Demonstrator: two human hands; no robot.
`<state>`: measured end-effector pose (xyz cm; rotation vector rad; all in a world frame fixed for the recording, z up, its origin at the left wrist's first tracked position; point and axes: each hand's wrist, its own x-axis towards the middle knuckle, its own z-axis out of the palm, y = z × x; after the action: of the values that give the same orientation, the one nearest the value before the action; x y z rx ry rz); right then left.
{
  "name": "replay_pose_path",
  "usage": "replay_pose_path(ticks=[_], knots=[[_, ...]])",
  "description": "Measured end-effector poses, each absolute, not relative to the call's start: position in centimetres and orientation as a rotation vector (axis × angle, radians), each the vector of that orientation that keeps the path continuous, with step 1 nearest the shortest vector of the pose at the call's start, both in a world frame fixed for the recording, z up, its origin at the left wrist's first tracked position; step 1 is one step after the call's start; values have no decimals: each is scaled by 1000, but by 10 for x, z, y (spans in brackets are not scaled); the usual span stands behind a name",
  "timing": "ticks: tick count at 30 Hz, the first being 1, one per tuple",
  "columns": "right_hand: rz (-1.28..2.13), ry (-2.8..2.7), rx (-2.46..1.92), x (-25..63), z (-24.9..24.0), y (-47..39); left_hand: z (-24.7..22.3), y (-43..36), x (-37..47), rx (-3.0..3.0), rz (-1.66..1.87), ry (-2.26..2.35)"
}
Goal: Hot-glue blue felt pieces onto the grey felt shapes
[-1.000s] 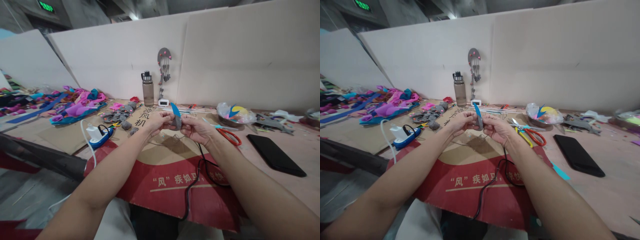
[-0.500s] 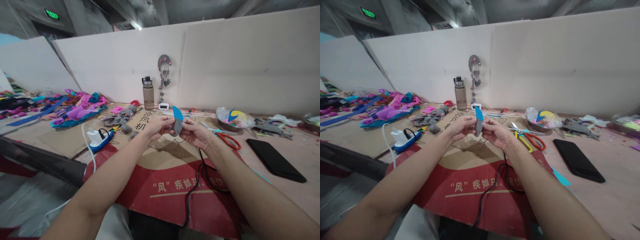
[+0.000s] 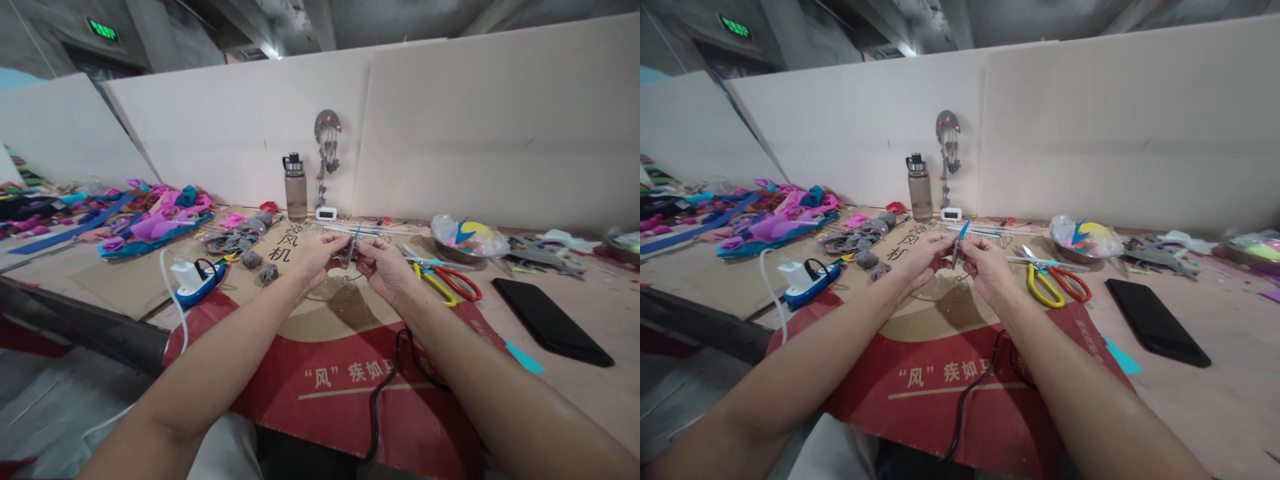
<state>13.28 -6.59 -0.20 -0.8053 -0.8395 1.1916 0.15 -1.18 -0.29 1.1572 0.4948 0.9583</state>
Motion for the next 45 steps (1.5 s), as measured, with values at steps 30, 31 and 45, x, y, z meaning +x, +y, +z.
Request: replay_pose_path(ticks=[30,31,45], knots=[[820,-966,-1050,131,-16,-59,-2,-17,5,1176,1222,542],[789,-983,-1069,132,-17,-58,-2,-18,5,1169,1226,548],[493,-1088,-1193,142,-16,-57,3,-21,4,1165,1181,581]])
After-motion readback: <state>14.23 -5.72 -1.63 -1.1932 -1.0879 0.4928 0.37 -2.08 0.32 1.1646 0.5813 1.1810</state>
